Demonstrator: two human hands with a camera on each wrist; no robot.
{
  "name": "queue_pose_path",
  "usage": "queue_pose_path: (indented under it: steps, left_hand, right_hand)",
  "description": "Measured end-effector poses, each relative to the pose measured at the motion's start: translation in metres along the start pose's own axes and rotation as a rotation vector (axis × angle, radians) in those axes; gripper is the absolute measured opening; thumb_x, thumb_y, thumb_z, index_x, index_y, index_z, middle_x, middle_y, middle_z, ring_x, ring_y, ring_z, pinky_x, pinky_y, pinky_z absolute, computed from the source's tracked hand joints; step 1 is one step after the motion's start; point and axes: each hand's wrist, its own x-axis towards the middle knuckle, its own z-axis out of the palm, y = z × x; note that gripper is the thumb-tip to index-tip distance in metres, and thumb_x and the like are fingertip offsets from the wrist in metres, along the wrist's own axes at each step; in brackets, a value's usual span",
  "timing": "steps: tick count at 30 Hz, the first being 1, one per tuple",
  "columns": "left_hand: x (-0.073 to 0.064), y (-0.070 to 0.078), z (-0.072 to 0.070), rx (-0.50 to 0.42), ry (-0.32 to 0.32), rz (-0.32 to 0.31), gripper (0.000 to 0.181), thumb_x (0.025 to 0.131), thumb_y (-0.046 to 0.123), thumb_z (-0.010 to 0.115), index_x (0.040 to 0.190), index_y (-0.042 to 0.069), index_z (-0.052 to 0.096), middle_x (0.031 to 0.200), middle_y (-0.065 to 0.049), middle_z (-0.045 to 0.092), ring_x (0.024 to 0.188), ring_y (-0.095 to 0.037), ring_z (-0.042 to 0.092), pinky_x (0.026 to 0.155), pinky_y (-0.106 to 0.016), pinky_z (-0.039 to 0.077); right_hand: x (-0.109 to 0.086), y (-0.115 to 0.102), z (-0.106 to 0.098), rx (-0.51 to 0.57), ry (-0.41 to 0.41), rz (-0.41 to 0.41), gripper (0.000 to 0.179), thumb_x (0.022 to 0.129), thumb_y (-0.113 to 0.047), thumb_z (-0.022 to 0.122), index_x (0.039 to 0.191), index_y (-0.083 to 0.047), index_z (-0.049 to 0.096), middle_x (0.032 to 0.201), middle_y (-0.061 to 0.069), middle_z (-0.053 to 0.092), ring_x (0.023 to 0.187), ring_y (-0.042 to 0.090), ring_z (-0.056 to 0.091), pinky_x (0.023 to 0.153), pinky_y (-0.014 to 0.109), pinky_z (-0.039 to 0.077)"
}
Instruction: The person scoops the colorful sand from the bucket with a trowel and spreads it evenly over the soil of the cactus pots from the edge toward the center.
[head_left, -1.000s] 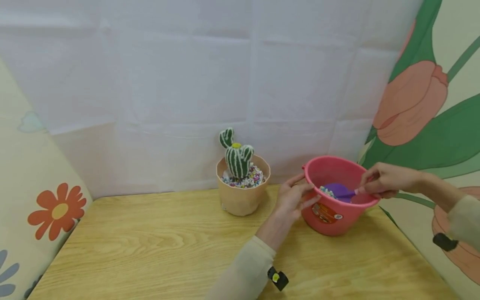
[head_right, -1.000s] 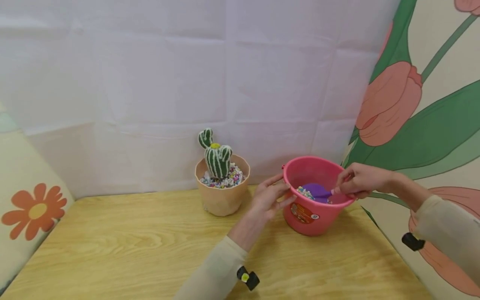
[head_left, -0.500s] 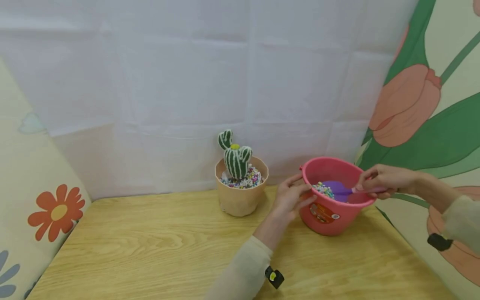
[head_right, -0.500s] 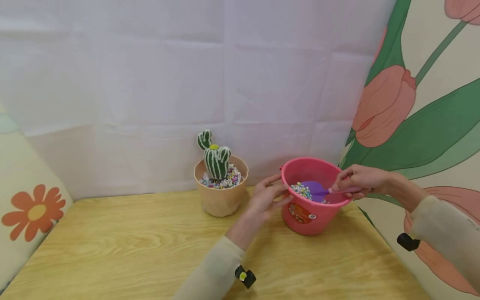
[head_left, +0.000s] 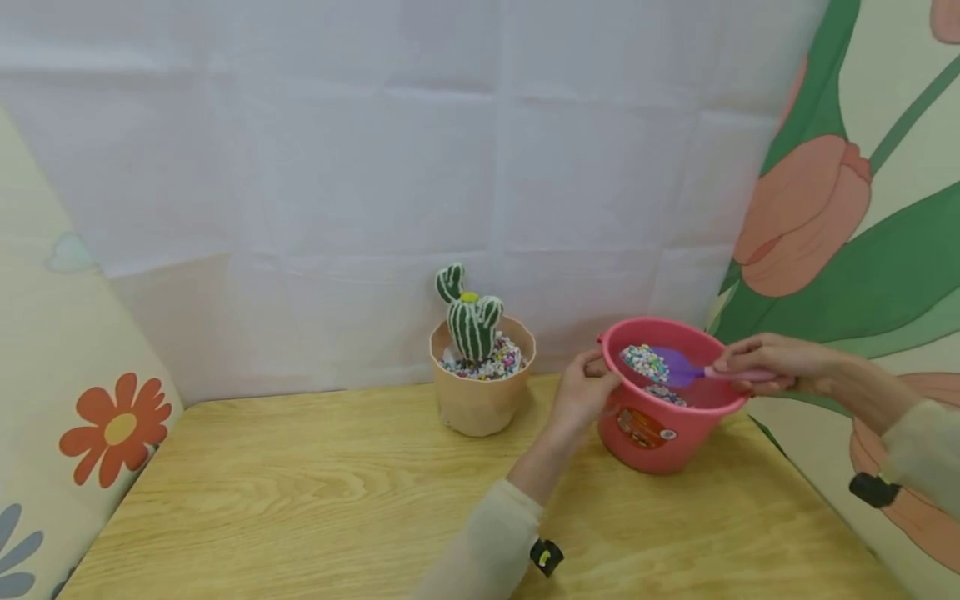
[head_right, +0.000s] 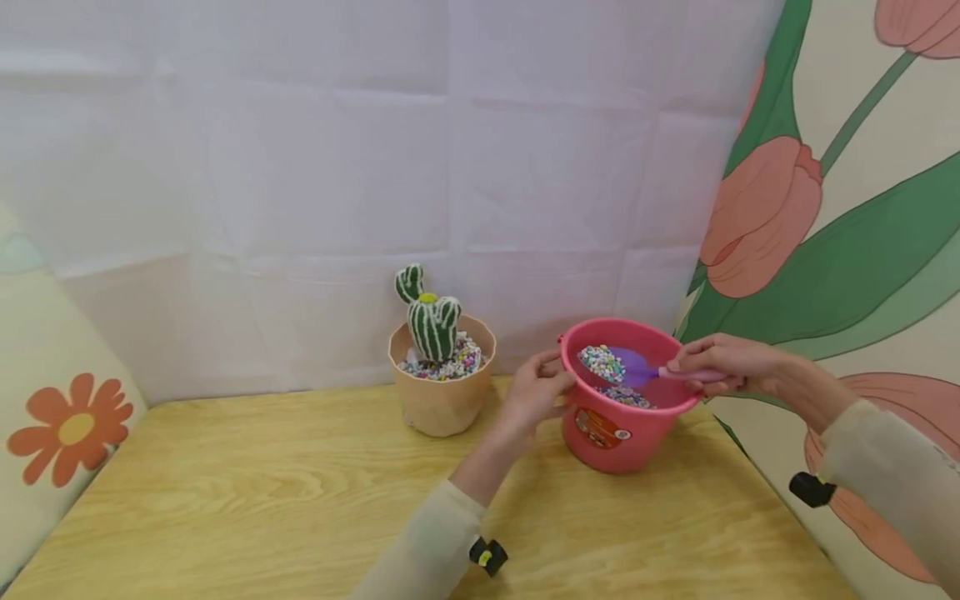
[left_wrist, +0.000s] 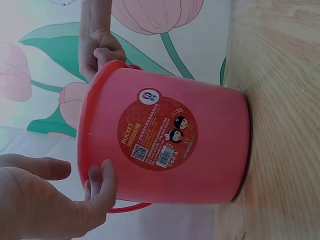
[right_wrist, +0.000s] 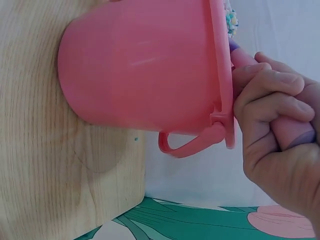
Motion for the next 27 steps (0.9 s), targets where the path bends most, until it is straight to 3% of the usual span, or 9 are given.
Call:
queue_pose_path:
  steps: [9, 14, 19, 24, 27]
  left_hand:
    - [-0.018, 0.002, -0.022, 0.336, 0.001, 0.134, 0.054, 0.09, 0.012, 0.068, 0.142, 0.005, 0.055, 0.1, -0.003, 0.064, 0.088, -0.016, 0.063, 0.078, -0.034, 0.056]
    - [-0.027, 0.005, -0.044, 0.386, -0.048, 0.188, 0.048, 0.093, 0.015, 0.065, 0.14, 0.007, 0.058, 0.104, -0.002, 0.064, 0.084, -0.015, 0.064, 0.071, -0.031, 0.055]
    - [-0.035, 0.013, -0.074, 0.459, -0.069, 0.303, 0.037, 0.095, 0.013, 0.062, 0.132, 0.006, 0.064, 0.102, -0.004, 0.065, 0.083, -0.015, 0.063, 0.07, -0.029, 0.054]
    - [-0.042, 0.026, -0.105, 0.5, -0.033, 0.427, 0.032, 0.098, 0.008, 0.059, 0.13, 0.003, 0.064, 0.105, -0.01, 0.065, 0.086, -0.02, 0.064, 0.073, -0.032, 0.056]
    - [-0.047, 0.039, -0.122, 0.548, 0.029, 0.532, 0.031, 0.096, 0.003, 0.06, 0.127, -0.001, 0.064, 0.103, -0.014, 0.067, 0.088, -0.023, 0.065, 0.077, -0.034, 0.057]
  right_hand:
    - [0.006, -0.009, 0.013, 0.092, -0.007, -0.001, 0.031, 0.108, -0.015, 0.051, 0.124, 0.007, 0.066, 0.064, -0.003, 0.057, 0.045, 0.004, 0.034, 0.047, 0.019, 0.03]
    - [0.01, -0.018, 0.019, 0.09, 0.001, -0.023, 0.03, 0.108, -0.015, 0.05, 0.121, 0.006, 0.067, 0.067, -0.002, 0.055, 0.045, 0.004, 0.033, 0.047, 0.021, 0.026]
    - [0.011, -0.027, 0.025, 0.113, 0.007, -0.025, 0.03, 0.109, -0.015, 0.05, 0.123, 0.003, 0.069, 0.075, 0.003, 0.061, 0.046, 0.004, 0.034, 0.046, 0.02, 0.026]
    - [0.015, -0.039, 0.036, 0.1, 0.043, -0.012, 0.027, 0.107, -0.017, 0.054, 0.12, -0.001, 0.071, 0.086, 0.008, 0.069, 0.046, 0.004, 0.036, 0.044, 0.018, 0.029]
    - [0.019, -0.048, 0.044, 0.076, 0.063, -0.006, 0.025, 0.105, -0.017, 0.058, 0.117, -0.001, 0.072, 0.087, 0.007, 0.072, 0.046, 0.004, 0.036, 0.043, 0.018, 0.029]
